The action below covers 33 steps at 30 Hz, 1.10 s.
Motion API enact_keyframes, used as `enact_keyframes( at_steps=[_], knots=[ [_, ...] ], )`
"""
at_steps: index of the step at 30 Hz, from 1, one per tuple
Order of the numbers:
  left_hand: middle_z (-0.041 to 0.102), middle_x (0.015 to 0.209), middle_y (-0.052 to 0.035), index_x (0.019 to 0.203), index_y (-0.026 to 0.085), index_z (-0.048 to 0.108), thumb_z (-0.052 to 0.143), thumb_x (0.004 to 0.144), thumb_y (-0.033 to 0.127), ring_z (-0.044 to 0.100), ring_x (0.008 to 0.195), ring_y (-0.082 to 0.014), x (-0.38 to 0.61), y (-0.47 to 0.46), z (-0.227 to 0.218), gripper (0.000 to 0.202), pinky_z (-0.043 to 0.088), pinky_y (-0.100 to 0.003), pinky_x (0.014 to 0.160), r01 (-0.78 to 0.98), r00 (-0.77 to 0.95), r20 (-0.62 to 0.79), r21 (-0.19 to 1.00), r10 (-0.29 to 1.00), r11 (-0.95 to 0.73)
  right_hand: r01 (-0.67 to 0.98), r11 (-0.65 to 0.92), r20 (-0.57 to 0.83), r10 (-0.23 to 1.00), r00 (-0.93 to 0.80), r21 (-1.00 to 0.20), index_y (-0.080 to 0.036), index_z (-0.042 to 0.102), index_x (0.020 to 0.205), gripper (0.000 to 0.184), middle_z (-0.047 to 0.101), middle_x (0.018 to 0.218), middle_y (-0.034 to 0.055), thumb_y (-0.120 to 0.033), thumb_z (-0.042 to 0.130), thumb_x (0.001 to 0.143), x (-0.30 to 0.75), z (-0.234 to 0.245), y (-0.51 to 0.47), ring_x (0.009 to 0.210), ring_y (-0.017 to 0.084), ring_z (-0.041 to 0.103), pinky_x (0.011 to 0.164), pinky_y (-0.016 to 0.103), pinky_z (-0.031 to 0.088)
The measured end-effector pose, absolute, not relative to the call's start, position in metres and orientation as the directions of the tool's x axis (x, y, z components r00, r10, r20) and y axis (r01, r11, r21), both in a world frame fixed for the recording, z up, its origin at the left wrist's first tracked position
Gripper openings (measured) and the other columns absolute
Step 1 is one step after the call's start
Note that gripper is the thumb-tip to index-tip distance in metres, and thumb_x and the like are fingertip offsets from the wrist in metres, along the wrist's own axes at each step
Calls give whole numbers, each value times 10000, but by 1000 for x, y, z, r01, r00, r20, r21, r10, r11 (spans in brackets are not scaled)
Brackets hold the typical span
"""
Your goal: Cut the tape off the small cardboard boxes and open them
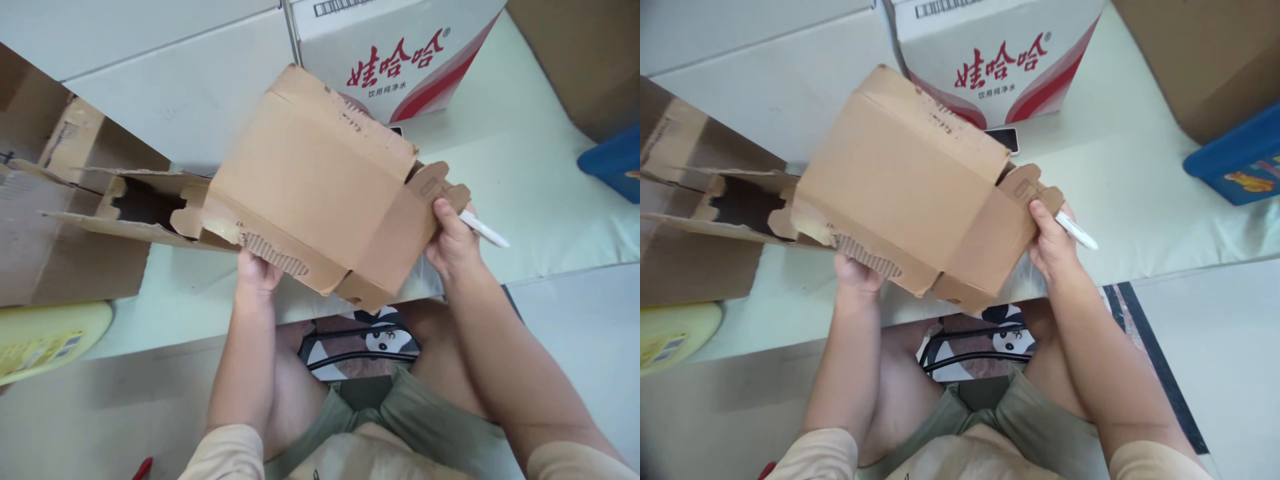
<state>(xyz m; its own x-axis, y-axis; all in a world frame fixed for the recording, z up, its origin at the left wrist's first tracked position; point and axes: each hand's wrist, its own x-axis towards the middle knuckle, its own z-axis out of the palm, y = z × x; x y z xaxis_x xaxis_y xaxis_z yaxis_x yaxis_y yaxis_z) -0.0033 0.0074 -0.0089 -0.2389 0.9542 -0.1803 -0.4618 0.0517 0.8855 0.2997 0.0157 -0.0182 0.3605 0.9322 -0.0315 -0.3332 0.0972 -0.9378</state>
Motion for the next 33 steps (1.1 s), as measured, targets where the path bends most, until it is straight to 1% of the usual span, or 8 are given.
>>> enact_keyframes(
  at_steps=[5, 9, 14, 19, 23, 27, 30, 33],
  knots=[
    [788, 1058, -125, 1060, 300, 738, 801, 665, 654, 617, 1387, -438, -7, -7, 1, 534, 622, -561, 1016, -510, -90, -192, 852, 977, 120, -189, 219, 85, 837, 541, -957, -291, 618, 976, 327, 737, 1024, -10, -479, 814, 795, 307, -27, 20, 1045, 221, 737, 964, 438, 622],
    [801, 991, -95, 1002, 254, 725, 943, 631, 566, 736, 1223, -371, 2, 5, -9, 533, 641, -479, 1012, -509, -121, -236, 849, 964, 144, -186, 262, 114, 815, 569, -947, -286, 630, 965, 340, 742, 1032, -7, -503, 818, 782, 302, -23, 18, 1084, 228, 731, 990, 435, 612],
    [819, 938, -70, 973, 208, 730, 1008, 623, 368, 799, 1065, -317, 9, 14, -18, 475, 643, -434, 1022, -486, -213, -248, 866, 945, 118, -459, 47, -122, 936, 331, -887, -290, 679, 1038, 526, 777, 1130, 49, -725, 736, 747, 298, -17, 19, 1187, 312, 724, 917, 513, 653],
    [819, 1027, -56, 1037, 227, 734, 991, 668, 375, 774, 1157, -277, 7, 14, -19, 473, 615, -381, 1068, -463, -311, -163, 887, 936, 0, -520, -125, -236, 960, 153, -845, -281, 678, 1026, 572, 805, 1060, 39, -578, 911, 596, 294, -20, 14, 1127, 328, 750, 945, 539, 658],
    [816, 1068, -39, 1072, 248, 733, 962, 722, 375, 789, 1089, -241, -1, 16, -21, 437, 634, -368, 1034, -508, -300, -156, 861, 941, -19, -441, -121, -214, 963, 166, -889, -272, 679, 1015, 605, 803, 953, 37, -493, 980, 539, 291, -23, 4, 1093, 323, 755, 971, 529, 650],
    [820, 1088, -33, 1084, 274, 727, 921, 783, 365, 795, 1037, -228, -4, 17, -25, 370, 666, -355, 964, -552, -266, -166, 834, 950, -10, -413, -139, -200, 974, 108, -900, -295, 659, 913, 554, 702, 708, -21, -576, 961, 544, 299, -21, -2, 781, 249, 733, 726, 429, 660],
    [813, 1126, -50, 1077, 275, 718, 862, 852, 402, 769, 1149, -245, -1, 18, -28, 296, 663, -356, 972, -565, -255, -171, 825, 952, -3, -435, -114, -149, 988, 46, -893, -299, 595, 809, 511, 488, 531, -90, -678, 880, 619, 303, -18, -2, 434, 119, 457, 426, 287, 463],
    [808, 1136, -43, 1094, 275, 703, 867, 845, 426, 745, 1219, -246, 6, 20, -30, 335, 642, -364, 1023, -561, -253, -167, 828, 953, -4, -398, -71, -120, 988, 98, -914, -291, 585, 815, 524, 446, 516, -111, -627, 915, 587, 298, -17, -2, 386, 72, 310, 358, 238, 306]
  ],
)
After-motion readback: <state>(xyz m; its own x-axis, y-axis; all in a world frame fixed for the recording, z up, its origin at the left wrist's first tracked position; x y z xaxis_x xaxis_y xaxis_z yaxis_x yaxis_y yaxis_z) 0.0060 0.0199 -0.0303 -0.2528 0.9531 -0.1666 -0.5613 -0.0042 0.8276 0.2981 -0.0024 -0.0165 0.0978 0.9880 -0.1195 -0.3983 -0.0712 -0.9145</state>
